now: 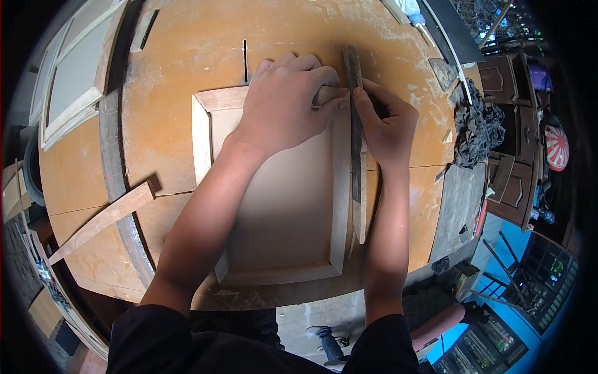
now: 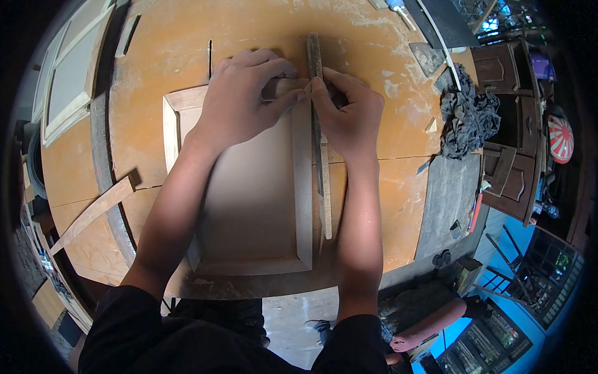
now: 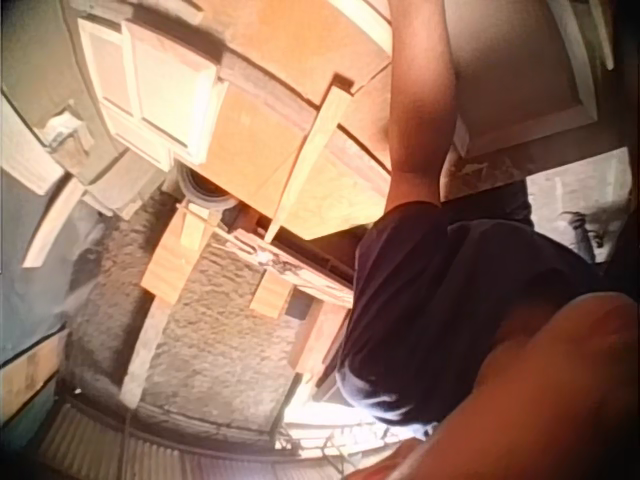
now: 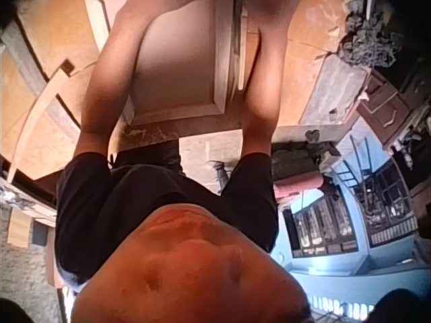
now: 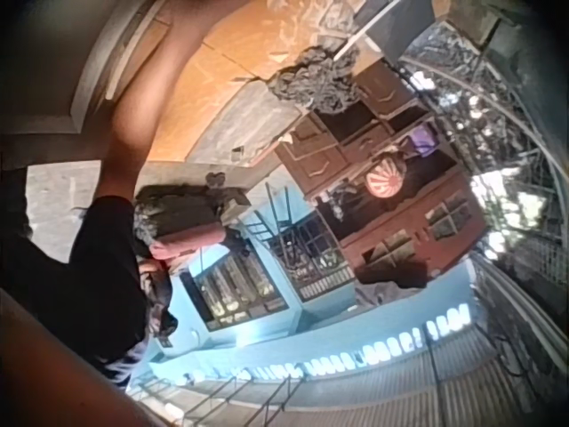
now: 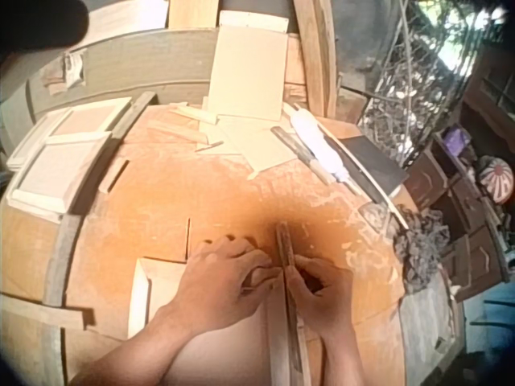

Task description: Sand the edges of a wooden frame component and then join it to the frame.

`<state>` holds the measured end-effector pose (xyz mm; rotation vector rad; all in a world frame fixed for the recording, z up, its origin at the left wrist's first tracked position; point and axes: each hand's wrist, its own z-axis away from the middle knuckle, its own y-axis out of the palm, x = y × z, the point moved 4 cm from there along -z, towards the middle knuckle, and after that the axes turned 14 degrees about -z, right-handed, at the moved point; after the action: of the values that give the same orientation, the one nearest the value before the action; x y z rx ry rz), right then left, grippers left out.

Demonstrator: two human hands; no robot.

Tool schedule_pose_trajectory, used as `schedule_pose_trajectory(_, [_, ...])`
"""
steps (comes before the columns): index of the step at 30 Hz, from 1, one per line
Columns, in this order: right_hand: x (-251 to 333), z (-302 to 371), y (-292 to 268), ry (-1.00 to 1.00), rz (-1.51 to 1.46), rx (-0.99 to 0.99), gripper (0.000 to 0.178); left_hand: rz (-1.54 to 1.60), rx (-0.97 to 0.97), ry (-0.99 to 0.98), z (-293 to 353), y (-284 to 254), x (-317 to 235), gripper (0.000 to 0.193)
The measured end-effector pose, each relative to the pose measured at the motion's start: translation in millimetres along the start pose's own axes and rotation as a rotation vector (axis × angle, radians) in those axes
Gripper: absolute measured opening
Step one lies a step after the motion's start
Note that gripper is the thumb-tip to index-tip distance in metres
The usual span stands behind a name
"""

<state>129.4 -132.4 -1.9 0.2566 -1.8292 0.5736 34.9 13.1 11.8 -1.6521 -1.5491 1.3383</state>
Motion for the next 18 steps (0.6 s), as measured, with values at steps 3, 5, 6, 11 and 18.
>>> schedule_pose_trajectory(3, [2,1,2,-0.001,-0.017,-0.015,0.018,-0.016,0.042,-0.022,1,-1,-2,0.028])
schedule_pose_trajectory(5, [-1,0,2,-0.034,0.035,-0.022,0.018,-0.014,0.045,-0.014,1,-1,-2,0.029])
schedule_pose_trajectory(6, [-1,0,2,-0.067,0.086,-0.031,0.019,-0.012,0.049,-0.005,1,-1,-2,0.031])
schedule_pose_trajectory(11, [14,0,9,-0.003,0.172,0.026,0.016,-0.023,0.084,-0.026,3,0,1,0.033])
schedule_pose_trajectory(18, [30,1,13,0.045,0.309,0.055,0.015,0.035,0.123,-0.047,-1,4,-1,0.032])
